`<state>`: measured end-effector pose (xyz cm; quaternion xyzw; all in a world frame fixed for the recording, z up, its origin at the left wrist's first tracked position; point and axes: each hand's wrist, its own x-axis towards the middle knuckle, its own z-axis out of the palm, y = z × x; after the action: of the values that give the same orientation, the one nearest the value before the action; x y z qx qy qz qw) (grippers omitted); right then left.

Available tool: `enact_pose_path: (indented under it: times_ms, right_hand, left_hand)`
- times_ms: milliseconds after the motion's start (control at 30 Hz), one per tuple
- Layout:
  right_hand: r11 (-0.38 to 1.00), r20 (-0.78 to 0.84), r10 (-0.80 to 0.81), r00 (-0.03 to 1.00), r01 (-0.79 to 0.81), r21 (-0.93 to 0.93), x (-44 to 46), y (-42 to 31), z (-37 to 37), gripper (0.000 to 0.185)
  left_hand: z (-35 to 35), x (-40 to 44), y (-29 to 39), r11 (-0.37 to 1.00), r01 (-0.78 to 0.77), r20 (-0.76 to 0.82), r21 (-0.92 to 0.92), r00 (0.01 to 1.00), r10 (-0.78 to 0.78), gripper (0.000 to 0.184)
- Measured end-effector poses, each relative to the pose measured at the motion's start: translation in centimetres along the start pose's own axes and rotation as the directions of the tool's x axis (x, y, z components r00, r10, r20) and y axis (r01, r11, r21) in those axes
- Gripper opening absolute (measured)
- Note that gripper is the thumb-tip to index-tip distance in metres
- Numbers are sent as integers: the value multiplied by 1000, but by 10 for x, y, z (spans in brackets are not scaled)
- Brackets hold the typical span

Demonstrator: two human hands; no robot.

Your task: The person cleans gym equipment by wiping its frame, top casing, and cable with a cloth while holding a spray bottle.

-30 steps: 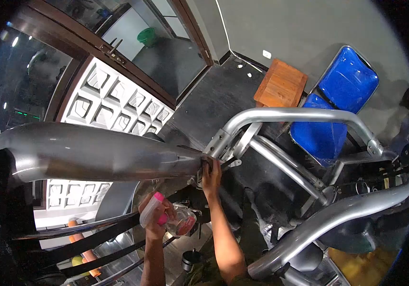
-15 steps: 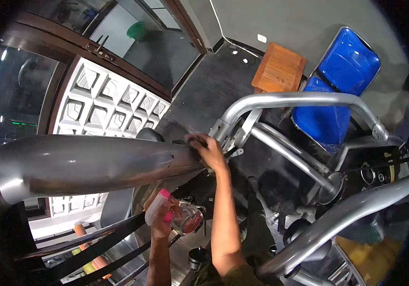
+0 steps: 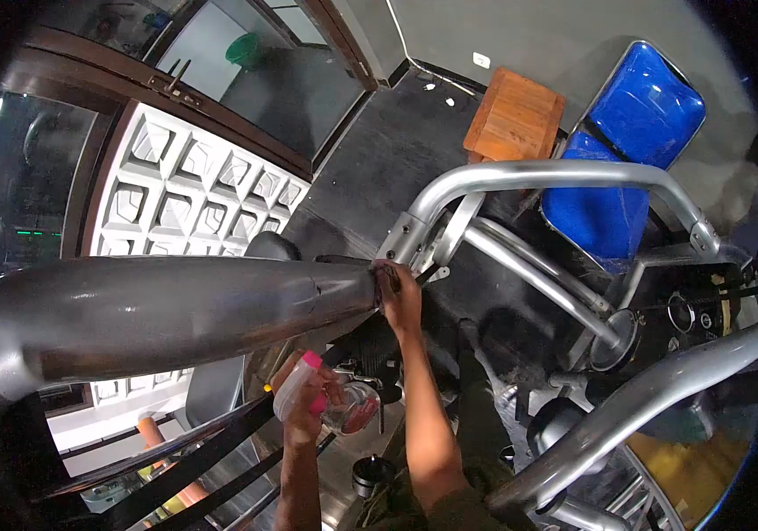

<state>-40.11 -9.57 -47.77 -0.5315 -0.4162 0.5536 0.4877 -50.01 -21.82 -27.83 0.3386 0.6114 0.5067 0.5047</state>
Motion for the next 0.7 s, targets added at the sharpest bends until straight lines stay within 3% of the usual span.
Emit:
enact_pose_path:
  times_ms: [67,200,267,333,433,533,633,700]
  right_hand:
    - [981,19,-130,991,126,148,-12,-6,3,25]
    - [987,-44,-158,986,159,29,-35,-21,12,28]
    - [999,-94,36,995,-36,4,-25,53,13,28]
    - [985,-139,166,976,-158,69,-16,60,12,28]
    - [999,-148,44,988,-43,9,-19,27,9,30]
    - [978,-47,-201,978,204,54,-26,-20,6,31]
    - [978,-56,-191,980,195,73,-23,5,9,34]
    - [996,-156,-90,984,89,-15,-20,66,15,31]
  left_hand:
    - [-1,0,-3,1000,-23,2,-14,1000,23,46]
    - [6,1,-1,993,-97,-2,-68,995,97,25]
    - [6,0,0,995,-96,-6,-41,995,96,23]
    - [8,0,2,994,-104,9,-37,995,104,23]
    - [8,-1,3,994,-111,21,-11,994,111,23]
    - [9,1,5,992,-123,27,16,992,123,25]
    - [12,-4,3,993,-119,12,-11,993,119,26]
    - [15,-4,2,992,-120,2,-34,993,120,25]
